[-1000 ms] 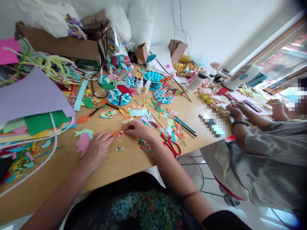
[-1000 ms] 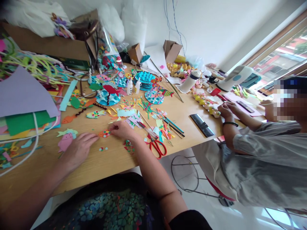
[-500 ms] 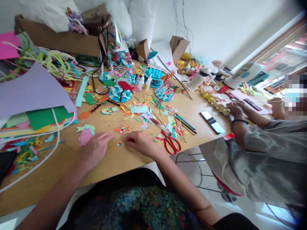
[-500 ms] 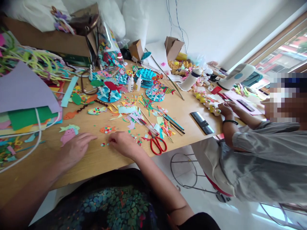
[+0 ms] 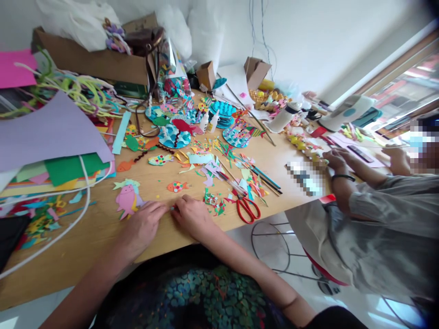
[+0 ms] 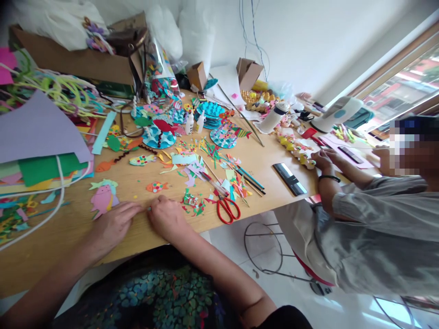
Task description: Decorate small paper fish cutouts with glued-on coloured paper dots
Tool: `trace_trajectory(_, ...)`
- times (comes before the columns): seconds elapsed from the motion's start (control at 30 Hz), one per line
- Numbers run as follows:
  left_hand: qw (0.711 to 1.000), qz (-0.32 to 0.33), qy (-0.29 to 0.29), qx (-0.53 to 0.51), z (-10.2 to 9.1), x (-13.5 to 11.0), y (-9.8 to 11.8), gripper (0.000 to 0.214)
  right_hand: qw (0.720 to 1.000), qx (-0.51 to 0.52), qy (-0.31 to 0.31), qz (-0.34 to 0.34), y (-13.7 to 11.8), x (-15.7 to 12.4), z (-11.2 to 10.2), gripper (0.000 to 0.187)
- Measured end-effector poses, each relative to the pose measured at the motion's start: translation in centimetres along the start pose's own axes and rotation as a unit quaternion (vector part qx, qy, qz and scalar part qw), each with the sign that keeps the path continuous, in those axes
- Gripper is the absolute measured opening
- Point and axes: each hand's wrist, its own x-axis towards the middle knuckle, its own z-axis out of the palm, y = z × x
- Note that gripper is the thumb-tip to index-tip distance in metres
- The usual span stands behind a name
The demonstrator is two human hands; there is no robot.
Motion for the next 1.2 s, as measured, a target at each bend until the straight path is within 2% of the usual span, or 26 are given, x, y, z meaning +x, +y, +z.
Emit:
trace_trajectory(0.17, 1.000, -0.008, -0.004, -0.017, 0.0, 0.0, 0.1, 0.043, 0.999, -0.033, -0.011, 0.006, -0.4, 0.3, 0.4, 0.020)
trace_trajectory(0.33, 1.000, -0.016, 0.002, -0.024, 0.2, -0.1, 0.0, 0.044, 1.000, -0.023, 0.007, 0.014, -0.3, 0.3, 1.0, 0.025)
trace_trajectory(0.47, 0.999, -0.022, 0.004, -0.023, 0.0, 0.0, 0.1, 0.043, 0.999, 0.032, 0.022, 0.019, 0.3, 0.3, 1.2, 0.021)
trace_trajectory(0.67, 0.999, -0.040, 0.016, -0.029, -0.4, 0.3, 0.2, 0.038, 0.978, 0.200, 0.054, 0.039, 2.3, 0.1, 0.0, 0.010)
trace_trajectory(0.77, 0.998, -0.039, 0.029, -0.032, -0.1, 0.5, 0.1, 0.033, 0.975, 0.207, 0.058, 0.058, 3.3, -0.3, -0.4, 0.010)
trace_trajectory(0.93, 0.998, -0.042, 0.044, -0.028, 0.1, 0.7, -0.1, 0.026, 0.975, 0.210, 0.064, 0.040, 4.2, -2.0, 0.0, 0.012)
trace_trajectory(1.03, 0.996, -0.068, 0.058, -0.023, -0.9, 0.7, -0.5, 0.024, 0.976, 0.212, 0.046, 0.023, 4.1, -3.2, -0.1, 0.012)
trace_trajectory(1.2, 0.985, -0.150, 0.089, -0.002, -3.7, 0.8, -1.4, 0.019, 0.975, 0.221, 0.023, -0.018, 3.1, -4.8, -0.9, 0.011)
